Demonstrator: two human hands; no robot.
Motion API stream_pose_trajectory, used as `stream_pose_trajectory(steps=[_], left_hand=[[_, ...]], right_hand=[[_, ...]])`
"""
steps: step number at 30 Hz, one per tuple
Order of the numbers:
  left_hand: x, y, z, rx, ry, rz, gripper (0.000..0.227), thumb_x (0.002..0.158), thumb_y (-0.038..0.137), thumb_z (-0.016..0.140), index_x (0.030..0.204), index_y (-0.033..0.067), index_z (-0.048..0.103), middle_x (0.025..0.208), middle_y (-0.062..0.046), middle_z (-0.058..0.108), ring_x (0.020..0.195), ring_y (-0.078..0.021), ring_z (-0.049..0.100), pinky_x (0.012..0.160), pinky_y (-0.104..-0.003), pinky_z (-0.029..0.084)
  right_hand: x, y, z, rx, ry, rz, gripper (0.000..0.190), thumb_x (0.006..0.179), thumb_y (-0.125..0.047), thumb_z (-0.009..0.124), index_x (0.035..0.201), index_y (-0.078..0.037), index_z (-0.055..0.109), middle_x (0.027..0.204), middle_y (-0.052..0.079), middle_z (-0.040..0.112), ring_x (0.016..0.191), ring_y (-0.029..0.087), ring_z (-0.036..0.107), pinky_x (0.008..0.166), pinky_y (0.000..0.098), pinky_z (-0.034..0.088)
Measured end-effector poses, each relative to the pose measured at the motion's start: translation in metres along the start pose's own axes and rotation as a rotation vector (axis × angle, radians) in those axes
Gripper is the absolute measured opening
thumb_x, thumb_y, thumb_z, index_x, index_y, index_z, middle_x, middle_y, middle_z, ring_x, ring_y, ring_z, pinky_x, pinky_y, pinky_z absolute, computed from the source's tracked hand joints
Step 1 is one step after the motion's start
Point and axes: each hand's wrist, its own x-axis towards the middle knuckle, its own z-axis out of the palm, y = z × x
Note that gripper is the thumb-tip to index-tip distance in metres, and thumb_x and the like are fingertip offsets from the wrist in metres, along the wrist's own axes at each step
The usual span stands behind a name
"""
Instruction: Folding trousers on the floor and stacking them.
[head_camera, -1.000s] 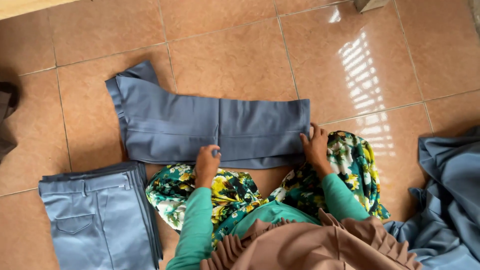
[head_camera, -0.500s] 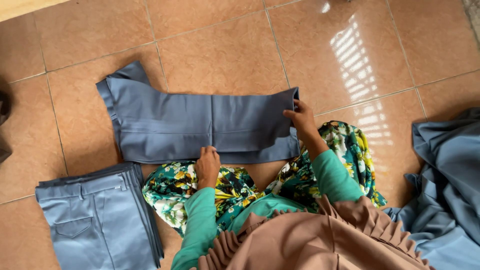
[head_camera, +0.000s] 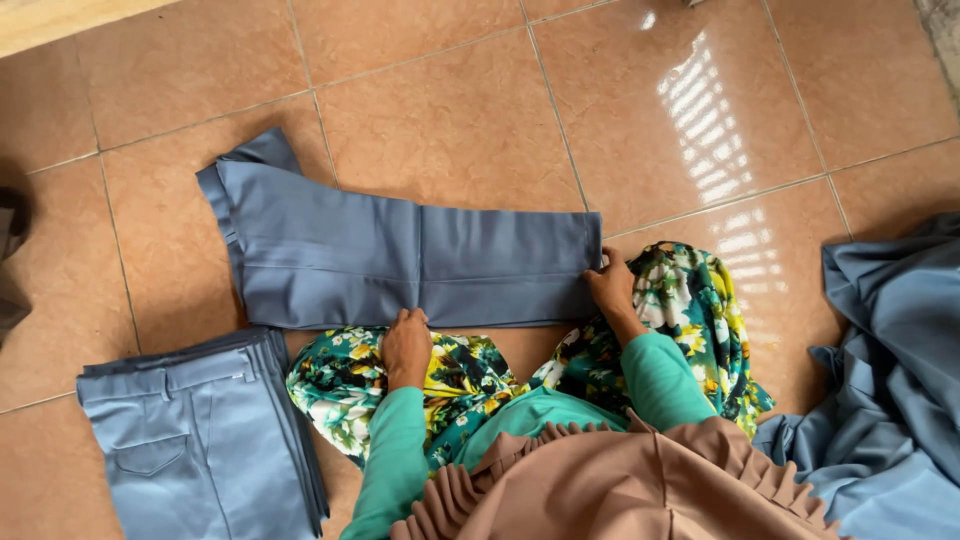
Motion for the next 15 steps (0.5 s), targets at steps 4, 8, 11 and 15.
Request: stream_pose_trajectory(steps=[4, 8, 11, 15], left_hand=[[-0.002, 0.002, -0.009, 0.01, -0.019, 0.024, 0.006, 0.095, 0.02, 0.061, 0.1, 0.021, 0.061, 0.106, -0.004, 0.063, 0.097, -0.0301, 0.072, 0.085, -0.043, 0.058], [-0.004, 0.004, -0.01, -0.026, -0.003, 0.014, 0.006, 0.096, 0.024, 0.059, 0.101, 0.0239, 0.061, 0.106, -0.004, 0.064, 0.101, -0.0299, 0.071, 0.089, -0.044, 0.055], [-0.006, 0.003, -0.01, -0.053, 0.066, -0.007, 0.007, 0.096, 0.026, 0.059, 0.102, 0.0241, 0.06, 0.104, -0.003, 0.064, 0.102, -0.0292, 0.07, 0.089, -0.044, 0.055], [-0.008, 0.006, -0.014, -0.06, 0.089, -0.001, 0.005, 0.096, 0.025, 0.059, 0.101, 0.024, 0.059, 0.1, -0.001, 0.064, 0.097, -0.0264, 0.071, 0.087, -0.04, 0.054]], right_hand=[[-0.022, -0.032, -0.01, 0.008, -0.023, -0.006, 0.07, 0.088, -0.012, 0.069, 0.152, -0.005, 0.044, 0.116, 0.034, 0.067, 0.115, 0.05, 0.065, 0.092, 0.0621, 0.054], [-0.018, -0.026, 0.004, -0.116, -0.001, -0.073, 0.083, 0.078, -0.04, 0.087, 0.135, 0.004, 0.046, 0.13, 0.03, 0.047, 0.123, 0.054, 0.052, 0.103, 0.0634, 0.047], [-0.022, -0.035, 0.01, -0.198, -0.021, -0.065, 0.076, 0.079, -0.04, 0.086, 0.128, 0.004, 0.048, 0.132, 0.029, 0.042, 0.123, 0.053, 0.047, 0.102, 0.064, 0.047], [0.002, -0.016, 0.025, -0.163, -0.087, 0.057, 0.07, 0.081, -0.051, 0.078, 0.139, -0.023, 0.05, 0.127, 0.019, 0.062, 0.118, 0.044, 0.063, 0.094, 0.0578, 0.053]])
